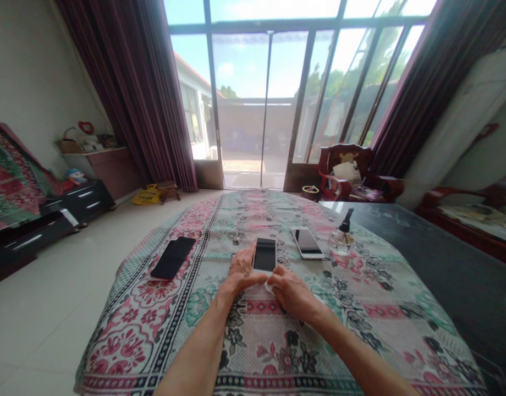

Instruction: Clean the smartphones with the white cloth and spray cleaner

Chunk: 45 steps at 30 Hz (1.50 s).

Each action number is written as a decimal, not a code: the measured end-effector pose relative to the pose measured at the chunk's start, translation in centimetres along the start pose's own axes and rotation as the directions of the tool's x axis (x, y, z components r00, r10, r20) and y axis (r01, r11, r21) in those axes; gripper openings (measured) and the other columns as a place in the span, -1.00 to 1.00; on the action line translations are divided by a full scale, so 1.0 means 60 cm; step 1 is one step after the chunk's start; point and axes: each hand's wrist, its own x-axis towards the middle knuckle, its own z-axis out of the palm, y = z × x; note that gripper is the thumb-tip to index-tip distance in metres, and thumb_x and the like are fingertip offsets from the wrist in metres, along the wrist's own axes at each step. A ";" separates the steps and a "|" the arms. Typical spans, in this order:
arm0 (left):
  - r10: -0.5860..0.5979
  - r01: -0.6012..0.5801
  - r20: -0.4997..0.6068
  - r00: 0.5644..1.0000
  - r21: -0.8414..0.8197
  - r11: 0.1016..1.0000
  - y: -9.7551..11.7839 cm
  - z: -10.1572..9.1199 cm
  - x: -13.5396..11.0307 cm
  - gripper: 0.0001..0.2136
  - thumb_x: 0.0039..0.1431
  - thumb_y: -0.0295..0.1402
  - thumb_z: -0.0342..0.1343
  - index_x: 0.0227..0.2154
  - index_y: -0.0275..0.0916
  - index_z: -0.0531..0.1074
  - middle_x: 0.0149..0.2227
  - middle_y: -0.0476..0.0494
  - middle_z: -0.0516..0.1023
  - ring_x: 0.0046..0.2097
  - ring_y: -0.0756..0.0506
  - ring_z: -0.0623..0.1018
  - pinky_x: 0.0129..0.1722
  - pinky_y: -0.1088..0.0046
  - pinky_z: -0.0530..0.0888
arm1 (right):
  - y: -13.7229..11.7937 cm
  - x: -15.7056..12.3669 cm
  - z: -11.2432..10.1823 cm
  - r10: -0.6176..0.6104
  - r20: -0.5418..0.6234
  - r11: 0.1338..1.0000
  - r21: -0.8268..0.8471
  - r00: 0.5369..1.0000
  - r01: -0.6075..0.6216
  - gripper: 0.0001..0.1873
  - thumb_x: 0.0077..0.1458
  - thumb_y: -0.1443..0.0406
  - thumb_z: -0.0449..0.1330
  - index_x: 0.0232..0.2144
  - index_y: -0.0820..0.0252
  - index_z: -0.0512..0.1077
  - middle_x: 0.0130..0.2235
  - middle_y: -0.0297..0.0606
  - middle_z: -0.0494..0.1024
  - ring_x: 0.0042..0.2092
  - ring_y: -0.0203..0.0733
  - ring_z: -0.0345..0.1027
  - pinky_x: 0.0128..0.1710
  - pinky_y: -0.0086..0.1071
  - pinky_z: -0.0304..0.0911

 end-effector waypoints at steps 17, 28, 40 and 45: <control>-0.001 -0.005 0.048 0.999 0.142 0.990 -0.007 -0.006 0.004 -0.42 -0.19 -0.18 0.27 0.00 -0.09 0.40 0.10 -0.13 0.40 0.14 -0.26 0.32 0.13 0.17 0.21 | 0.013 0.082 0.035 -0.080 -0.143 0.994 -0.088 0.986 0.068 -0.79 0.16 0.37 0.08 -0.33 0.11 0.53 -0.19 -0.24 0.56 -0.10 -0.15 0.34 -0.02 -0.30 0.19; -0.056 0.047 0.117 0.992 0.074 0.996 -0.015 -0.007 0.009 -0.33 -0.22 -0.06 0.30 0.04 -0.04 0.38 0.16 -0.12 0.35 0.22 -0.33 0.23 0.16 0.09 0.16 | 0.072 0.154 0.047 0.047 -0.163 0.993 -0.096 0.986 -0.063 -0.76 0.14 0.37 0.09 -0.34 0.09 0.57 -0.18 -0.26 0.60 -0.13 -0.18 0.41 0.00 -0.33 0.19; -0.052 0.044 0.120 0.991 0.064 0.997 -0.016 -0.009 0.009 -0.26 -0.29 0.02 0.33 0.05 -0.05 0.38 0.17 -0.12 0.33 0.23 -0.35 0.21 0.18 0.07 0.15 | 0.098 0.226 0.047 0.136 -0.186 0.971 -0.169 0.973 -0.168 -0.73 0.17 0.35 0.06 -0.42 0.13 0.57 -0.26 -0.17 0.61 -0.22 -0.17 0.42 -0.12 -0.37 0.20; -0.065 0.055 0.123 0.990 0.080 0.995 -0.014 -0.010 0.009 -0.31 -0.28 -0.01 0.33 0.01 -0.09 0.42 0.17 -0.10 0.34 0.23 -0.32 0.23 0.20 0.11 0.13 | 0.068 0.168 0.050 0.078 -0.171 0.978 -0.175 0.982 -0.109 -0.72 0.20 0.35 0.03 -0.32 0.10 0.56 -0.14 -0.23 0.58 -0.09 -0.17 0.37 -0.01 -0.36 0.16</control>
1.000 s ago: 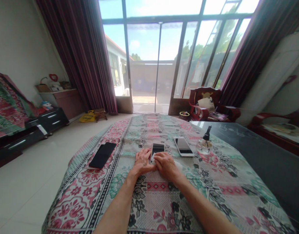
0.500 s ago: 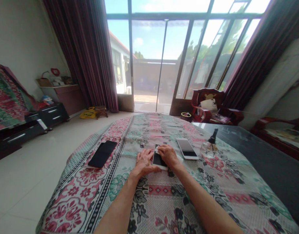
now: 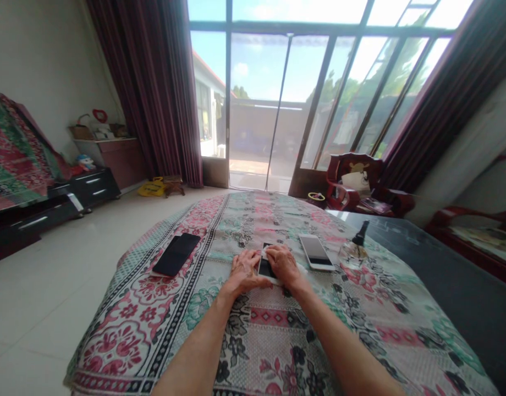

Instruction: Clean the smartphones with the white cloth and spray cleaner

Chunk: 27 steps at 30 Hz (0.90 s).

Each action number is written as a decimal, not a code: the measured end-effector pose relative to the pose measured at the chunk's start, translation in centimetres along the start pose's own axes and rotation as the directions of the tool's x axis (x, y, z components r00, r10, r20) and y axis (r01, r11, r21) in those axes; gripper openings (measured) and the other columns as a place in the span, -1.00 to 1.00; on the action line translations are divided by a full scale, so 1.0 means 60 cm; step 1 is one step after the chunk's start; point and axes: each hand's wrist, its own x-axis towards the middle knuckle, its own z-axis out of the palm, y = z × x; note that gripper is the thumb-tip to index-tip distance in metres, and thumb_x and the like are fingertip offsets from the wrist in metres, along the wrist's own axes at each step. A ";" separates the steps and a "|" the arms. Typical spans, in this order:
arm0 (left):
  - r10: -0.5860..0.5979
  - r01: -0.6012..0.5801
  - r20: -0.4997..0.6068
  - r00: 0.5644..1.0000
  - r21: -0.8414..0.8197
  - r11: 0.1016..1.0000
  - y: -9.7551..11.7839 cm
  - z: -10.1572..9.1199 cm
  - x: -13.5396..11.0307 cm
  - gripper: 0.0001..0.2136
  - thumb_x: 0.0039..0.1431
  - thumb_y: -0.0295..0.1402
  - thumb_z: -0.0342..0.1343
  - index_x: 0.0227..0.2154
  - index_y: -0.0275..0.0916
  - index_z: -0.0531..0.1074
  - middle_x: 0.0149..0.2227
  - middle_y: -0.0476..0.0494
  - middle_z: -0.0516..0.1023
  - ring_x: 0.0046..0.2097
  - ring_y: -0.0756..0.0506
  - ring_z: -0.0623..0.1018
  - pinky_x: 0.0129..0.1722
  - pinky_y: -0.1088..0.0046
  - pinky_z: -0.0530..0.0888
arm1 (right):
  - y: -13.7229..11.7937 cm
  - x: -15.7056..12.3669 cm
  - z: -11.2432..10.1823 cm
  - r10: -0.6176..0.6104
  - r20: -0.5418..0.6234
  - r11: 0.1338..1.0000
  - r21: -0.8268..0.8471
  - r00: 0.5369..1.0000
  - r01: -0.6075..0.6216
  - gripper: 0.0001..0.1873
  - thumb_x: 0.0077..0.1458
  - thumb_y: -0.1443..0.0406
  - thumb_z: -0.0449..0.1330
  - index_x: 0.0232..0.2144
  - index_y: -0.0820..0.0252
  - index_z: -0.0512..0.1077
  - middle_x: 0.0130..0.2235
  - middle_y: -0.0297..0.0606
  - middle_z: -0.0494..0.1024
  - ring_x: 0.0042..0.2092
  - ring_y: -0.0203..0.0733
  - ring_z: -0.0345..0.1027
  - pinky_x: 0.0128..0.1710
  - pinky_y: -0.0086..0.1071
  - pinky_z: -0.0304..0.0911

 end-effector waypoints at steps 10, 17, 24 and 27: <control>-0.004 0.004 -0.007 1.000 0.036 0.999 0.007 -0.006 -0.006 -0.35 -0.21 -0.03 0.29 0.03 -0.10 0.40 0.16 -0.10 0.35 0.23 -0.28 0.23 0.20 0.21 0.14 | -0.030 -0.084 -0.024 -0.066 0.005 0.994 0.084 0.998 0.066 -0.74 0.19 0.36 0.05 -0.25 0.15 0.55 -0.09 -0.24 0.56 -0.05 -0.18 0.34 0.03 -0.37 0.14; -0.010 0.010 0.000 1.000 -0.030 1.000 -0.001 0.000 -0.002 -0.38 -0.28 -0.01 0.33 -0.07 -0.07 0.46 0.14 -0.09 0.36 0.23 -0.32 0.22 0.19 0.13 0.15 | -0.002 -0.007 -0.012 0.046 0.076 0.999 -0.028 0.996 -0.044 -0.72 0.21 0.34 0.03 -0.21 0.13 0.56 -0.08 -0.26 0.56 -0.06 -0.22 0.36 0.03 -0.42 0.11; -0.010 0.009 -0.012 1.000 -0.086 0.996 -0.004 0.004 0.000 -0.34 -0.35 0.00 0.38 -0.07 -0.10 0.47 0.16 -0.11 0.34 0.22 -0.35 0.22 0.20 0.10 0.12 | 0.008 0.062 0.006 0.144 0.091 0.986 -0.098 0.985 -0.135 -0.71 0.22 0.30 0.02 -0.28 0.16 0.56 -0.14 -0.18 0.58 -0.15 -0.22 0.39 -0.08 -0.45 0.14; -0.002 -0.001 -0.031 1.000 -0.094 0.996 -0.005 0.004 0.001 -0.36 -0.36 -0.03 0.39 -0.11 -0.12 0.48 0.14 -0.12 0.37 0.20 -0.34 0.24 0.18 0.10 0.15 | 0.005 0.075 0.009 0.185 0.099 0.976 -0.131 0.978 -0.172 -0.70 0.21 0.28 0.03 -0.31 0.20 0.57 -0.20 -0.12 0.59 -0.20 -0.19 0.40 -0.14 -0.42 0.16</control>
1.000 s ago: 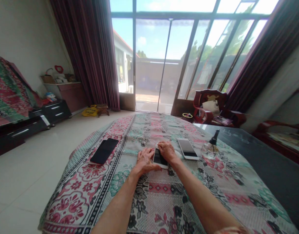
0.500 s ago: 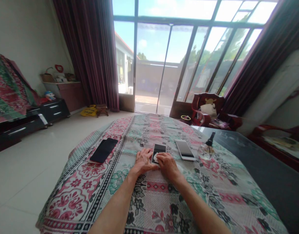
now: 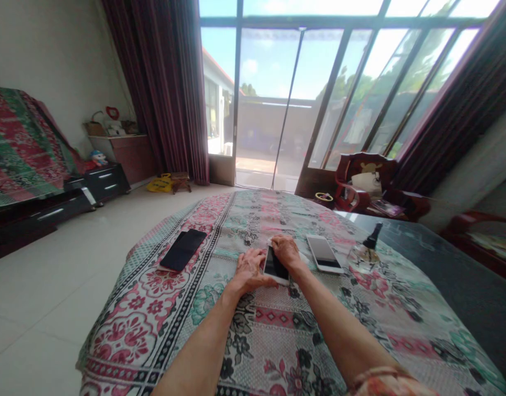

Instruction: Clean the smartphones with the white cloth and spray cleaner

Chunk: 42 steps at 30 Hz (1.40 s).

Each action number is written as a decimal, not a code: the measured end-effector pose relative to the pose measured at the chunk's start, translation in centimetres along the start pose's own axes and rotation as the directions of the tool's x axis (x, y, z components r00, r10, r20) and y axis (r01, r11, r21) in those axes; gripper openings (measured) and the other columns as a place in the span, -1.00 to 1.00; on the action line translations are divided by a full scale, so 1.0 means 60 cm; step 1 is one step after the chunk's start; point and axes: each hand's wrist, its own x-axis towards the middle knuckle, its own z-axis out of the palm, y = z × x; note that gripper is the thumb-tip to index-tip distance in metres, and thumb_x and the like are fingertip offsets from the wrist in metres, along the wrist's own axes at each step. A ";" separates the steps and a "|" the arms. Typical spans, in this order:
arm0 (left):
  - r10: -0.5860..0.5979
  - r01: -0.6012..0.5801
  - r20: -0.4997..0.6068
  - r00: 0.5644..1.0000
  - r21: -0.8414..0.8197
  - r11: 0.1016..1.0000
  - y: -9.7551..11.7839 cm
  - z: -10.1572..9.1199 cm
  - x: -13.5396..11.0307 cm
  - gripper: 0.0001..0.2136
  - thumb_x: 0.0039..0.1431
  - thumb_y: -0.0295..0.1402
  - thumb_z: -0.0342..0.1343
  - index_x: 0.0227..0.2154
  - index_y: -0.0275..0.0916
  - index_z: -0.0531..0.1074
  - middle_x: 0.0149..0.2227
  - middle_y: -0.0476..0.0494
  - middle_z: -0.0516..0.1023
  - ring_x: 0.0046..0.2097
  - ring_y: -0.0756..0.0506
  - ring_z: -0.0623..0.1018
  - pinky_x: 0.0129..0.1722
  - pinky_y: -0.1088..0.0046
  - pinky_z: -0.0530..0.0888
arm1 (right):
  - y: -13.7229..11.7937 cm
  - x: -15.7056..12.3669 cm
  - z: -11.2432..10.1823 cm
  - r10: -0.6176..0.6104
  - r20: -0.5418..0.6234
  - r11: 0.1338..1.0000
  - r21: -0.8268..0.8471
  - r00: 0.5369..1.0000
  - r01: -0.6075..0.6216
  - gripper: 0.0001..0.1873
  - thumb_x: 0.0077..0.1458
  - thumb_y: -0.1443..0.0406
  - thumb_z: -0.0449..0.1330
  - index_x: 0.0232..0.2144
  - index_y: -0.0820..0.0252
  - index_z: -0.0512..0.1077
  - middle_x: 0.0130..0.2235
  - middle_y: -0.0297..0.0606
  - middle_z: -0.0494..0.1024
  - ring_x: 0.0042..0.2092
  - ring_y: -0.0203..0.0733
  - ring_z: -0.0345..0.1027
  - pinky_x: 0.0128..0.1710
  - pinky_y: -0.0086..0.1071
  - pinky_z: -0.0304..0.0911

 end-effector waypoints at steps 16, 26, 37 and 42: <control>0.159 -0.161 -0.026 0.987 -0.109 0.981 -0.024 -0.015 0.001 -0.75 -0.25 -0.38 0.32 -0.39 -0.22 0.54 -0.11 -0.08 0.52 -0.02 -0.17 0.46 0.06 0.35 0.35 | -0.028 -0.156 -0.022 -0.216 -0.060 0.967 0.129 0.975 0.222 -0.69 0.24 0.32 -0.01 -0.19 0.13 0.54 -0.04 -0.26 0.54 -0.03 -0.18 0.31 0.01 -0.41 0.13; 0.156 -0.154 0.009 0.988 -0.120 0.981 -0.032 -0.013 0.008 -0.70 -0.24 -0.36 0.33 -0.32 -0.19 0.56 -0.06 -0.08 0.51 0.00 -0.17 0.46 0.07 0.37 0.36 | -0.025 -0.105 -0.021 -0.167 -0.026 0.981 0.097 0.986 0.169 -0.69 0.23 0.34 -0.02 -0.26 0.14 0.55 -0.09 -0.22 0.55 -0.05 -0.16 0.33 -0.03 -0.41 0.14; 0.130 -0.123 0.033 0.991 -0.157 0.980 -0.032 -0.019 0.007 -0.62 -0.26 -0.27 0.35 -0.26 -0.19 0.58 -0.01 -0.12 0.49 0.06 -0.23 0.43 0.12 0.34 0.32 | -0.007 -0.004 -0.001 -0.041 -0.044 0.999 -0.023 0.998 0.040 -0.67 0.23 0.35 -0.03 -0.35 0.24 0.54 -0.19 -0.12 0.56 -0.12 -0.11 0.36 -0.13 -0.37 0.14; 0.107 -0.104 0.009 0.994 -0.170 0.980 -0.027 -0.021 0.004 -0.64 -0.31 -0.34 0.36 -0.32 -0.20 0.57 -0.04 -0.12 0.50 0.01 -0.20 0.46 0.07 0.37 0.36 | -0.012 -0.023 -0.001 -0.049 -0.061 0.998 -0.034 0.997 0.047 -0.67 0.24 0.35 -0.04 -0.35 0.22 0.52 -0.18 -0.13 0.54 -0.11 -0.12 0.34 -0.13 -0.36 0.13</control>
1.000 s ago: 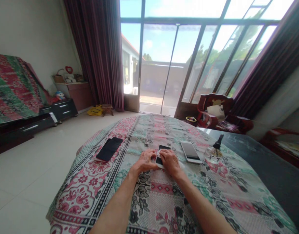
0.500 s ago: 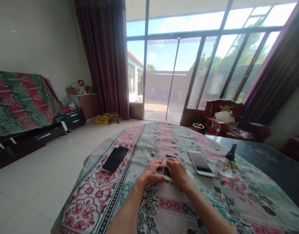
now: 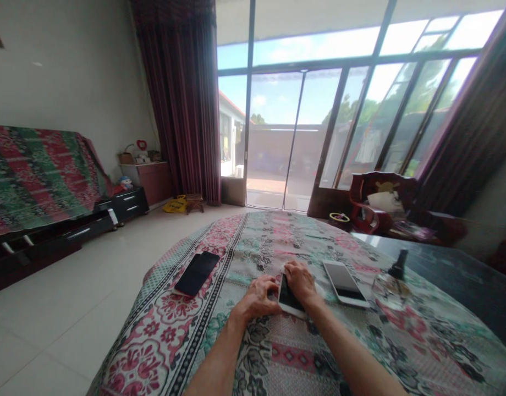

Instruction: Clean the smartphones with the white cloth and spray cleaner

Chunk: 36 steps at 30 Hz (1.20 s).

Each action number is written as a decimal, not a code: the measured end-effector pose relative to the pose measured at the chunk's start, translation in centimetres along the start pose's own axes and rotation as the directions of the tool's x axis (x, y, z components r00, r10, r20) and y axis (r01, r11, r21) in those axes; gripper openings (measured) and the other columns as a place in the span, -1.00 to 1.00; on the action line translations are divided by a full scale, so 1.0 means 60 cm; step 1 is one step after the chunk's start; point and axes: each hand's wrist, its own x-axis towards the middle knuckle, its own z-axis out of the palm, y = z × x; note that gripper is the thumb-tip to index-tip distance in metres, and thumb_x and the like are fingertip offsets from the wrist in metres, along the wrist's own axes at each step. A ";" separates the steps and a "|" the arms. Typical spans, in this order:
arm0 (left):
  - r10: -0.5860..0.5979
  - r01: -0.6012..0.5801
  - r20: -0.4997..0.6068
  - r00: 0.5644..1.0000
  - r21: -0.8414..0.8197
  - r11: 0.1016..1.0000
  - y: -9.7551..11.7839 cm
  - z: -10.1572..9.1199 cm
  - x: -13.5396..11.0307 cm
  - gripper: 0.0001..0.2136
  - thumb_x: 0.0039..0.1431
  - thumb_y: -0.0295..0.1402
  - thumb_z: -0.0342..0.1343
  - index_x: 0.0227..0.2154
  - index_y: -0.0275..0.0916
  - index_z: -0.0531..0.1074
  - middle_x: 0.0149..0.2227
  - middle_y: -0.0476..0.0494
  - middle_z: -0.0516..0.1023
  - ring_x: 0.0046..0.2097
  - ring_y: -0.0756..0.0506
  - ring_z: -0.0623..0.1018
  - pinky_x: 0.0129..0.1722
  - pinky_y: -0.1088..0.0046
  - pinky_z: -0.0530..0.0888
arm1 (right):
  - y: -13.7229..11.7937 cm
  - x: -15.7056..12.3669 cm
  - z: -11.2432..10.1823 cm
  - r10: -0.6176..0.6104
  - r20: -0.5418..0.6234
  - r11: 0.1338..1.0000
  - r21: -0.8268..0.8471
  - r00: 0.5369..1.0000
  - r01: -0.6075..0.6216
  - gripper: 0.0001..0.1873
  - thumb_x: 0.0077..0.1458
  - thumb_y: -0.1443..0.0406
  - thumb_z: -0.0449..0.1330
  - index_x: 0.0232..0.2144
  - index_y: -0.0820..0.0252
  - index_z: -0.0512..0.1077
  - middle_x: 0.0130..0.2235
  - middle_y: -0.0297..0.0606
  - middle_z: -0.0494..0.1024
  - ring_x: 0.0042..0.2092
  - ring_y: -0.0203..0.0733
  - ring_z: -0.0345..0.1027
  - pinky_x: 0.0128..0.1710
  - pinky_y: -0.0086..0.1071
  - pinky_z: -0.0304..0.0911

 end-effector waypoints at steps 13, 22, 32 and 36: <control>-0.005 0.005 -0.038 0.999 0.006 1.000 0.009 0.003 -0.003 -0.71 -0.32 -0.35 0.40 -0.45 -0.24 0.50 -0.16 -0.08 0.45 -0.08 -0.12 0.47 -0.05 0.47 0.41 | -0.021 -0.136 -0.021 -0.133 -0.039 0.977 0.164 0.990 0.137 -0.73 0.23 0.33 0.01 -0.24 0.10 0.53 -0.09 -0.25 0.53 -0.06 -0.17 0.31 -0.01 -0.43 0.14; -0.025 0.025 -0.005 1.000 0.024 0.999 0.006 0.003 -0.003 -0.67 -0.26 -0.29 0.37 -0.33 -0.20 0.54 -0.04 -0.11 0.45 0.01 -0.18 0.44 0.06 0.37 0.36 | -0.014 -0.095 -0.024 -0.128 0.012 0.984 0.126 0.992 0.125 -0.71 0.23 0.32 0.00 -0.28 0.13 0.54 -0.14 -0.24 0.54 -0.09 -0.18 0.32 -0.06 -0.44 0.15; -0.012 0.012 0.009 1.000 0.033 0.999 0.001 0.002 -0.003 -0.67 -0.23 -0.31 0.34 -0.29 -0.17 0.55 0.01 -0.11 0.46 0.05 -0.20 0.43 0.10 0.34 0.33 | 0.001 0.008 -0.005 0.002 0.024 1.000 0.028 1.000 -0.003 -0.69 0.25 0.32 -0.03 -0.27 0.17 0.54 -0.13 -0.17 0.53 -0.06 -0.16 0.33 -0.10 -0.42 0.13; 0.004 -0.005 0.000 1.000 0.015 1.000 -0.005 0.005 -0.001 -0.65 -0.25 -0.31 0.36 -0.28 -0.17 0.56 0.01 -0.12 0.46 0.06 -0.21 0.43 0.09 0.35 0.34 | -0.003 0.018 -0.002 0.040 0.008 0.999 0.001 0.999 -0.040 -0.67 0.26 0.34 -0.05 -0.34 0.22 0.52 -0.19 -0.11 0.53 -0.10 -0.13 0.34 -0.16 -0.39 0.15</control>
